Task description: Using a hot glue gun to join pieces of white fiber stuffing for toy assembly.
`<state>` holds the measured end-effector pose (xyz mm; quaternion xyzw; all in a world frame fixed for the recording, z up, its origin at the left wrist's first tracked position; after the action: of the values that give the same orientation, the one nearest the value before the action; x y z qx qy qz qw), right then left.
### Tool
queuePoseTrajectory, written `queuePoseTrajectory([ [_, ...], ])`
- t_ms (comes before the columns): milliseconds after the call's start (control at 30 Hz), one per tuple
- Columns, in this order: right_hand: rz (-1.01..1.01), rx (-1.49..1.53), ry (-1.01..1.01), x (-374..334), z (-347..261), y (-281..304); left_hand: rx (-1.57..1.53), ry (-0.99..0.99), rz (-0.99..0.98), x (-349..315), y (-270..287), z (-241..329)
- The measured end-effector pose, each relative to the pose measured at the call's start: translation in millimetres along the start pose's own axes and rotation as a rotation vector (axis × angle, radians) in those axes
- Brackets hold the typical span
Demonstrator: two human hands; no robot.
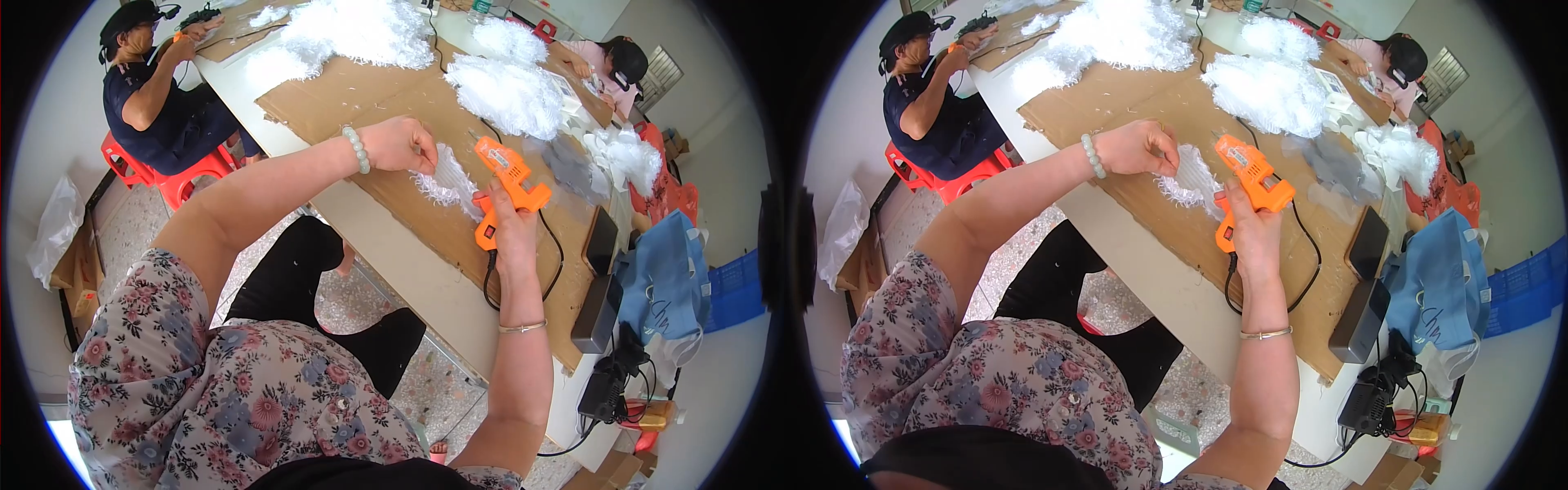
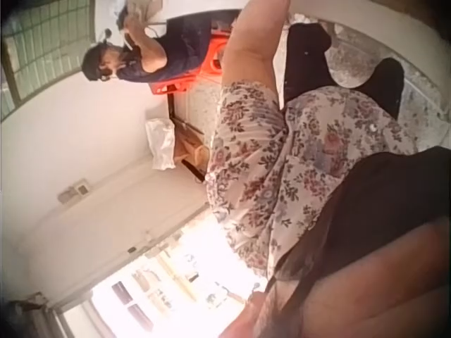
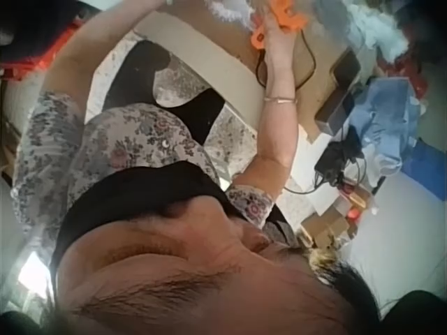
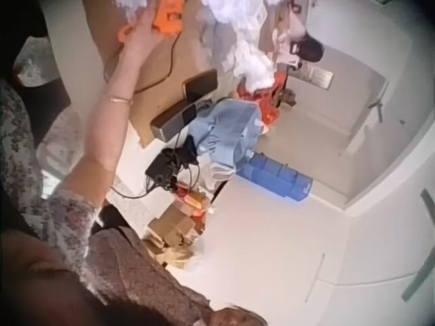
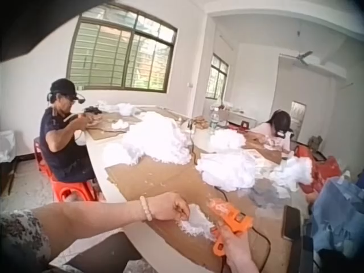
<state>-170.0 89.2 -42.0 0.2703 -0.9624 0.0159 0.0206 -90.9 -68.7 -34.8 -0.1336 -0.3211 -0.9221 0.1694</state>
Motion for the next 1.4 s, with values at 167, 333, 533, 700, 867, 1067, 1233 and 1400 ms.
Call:
queuePoseTrajectory([
  [167,0.006,0.002,0.013,0,1,1,0.454,-0.067,0.508,-13,70,12],
  [333,-0.003,-0.011,0.045,4,3,2,0.359,0.046,0.214,-30,30,3],
  [533,0.008,-0.017,0.014,0,-2,-1,0.392,-0.206,0.273,-25,11,19],
  [700,-0.007,0.010,0.010,2,0,0,0.426,-0.467,0.265,-28,-2,56],
  [867,-0.029,0.057,0.014,2,1,-2,0.228,-0.236,0.487,-18,36,31],
  [1067,-0.016,0.040,0.013,-1,-3,-3,0.493,-0.104,0.375,-10,29,3],
  [1233,-0.018,0.041,0.003,-2,-3,-2,0.448,-0.355,0.259,-11,3,35],
  [1400,-0.025,0.038,0.019,0,-2,0,0.425,-0.500,0.236,-19,3,54],
])
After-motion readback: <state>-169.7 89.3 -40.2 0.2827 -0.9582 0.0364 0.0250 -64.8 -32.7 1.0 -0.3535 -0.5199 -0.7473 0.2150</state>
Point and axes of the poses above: each hand's wrist, its own x-axis towards the middle knuckle, its own y-axis out of the back of the hand, z = x × y, the point moved 10 cm from there along x, towards the middle knuckle, and after that the axes turned 11 degrees about z, right-handed, at the moved point
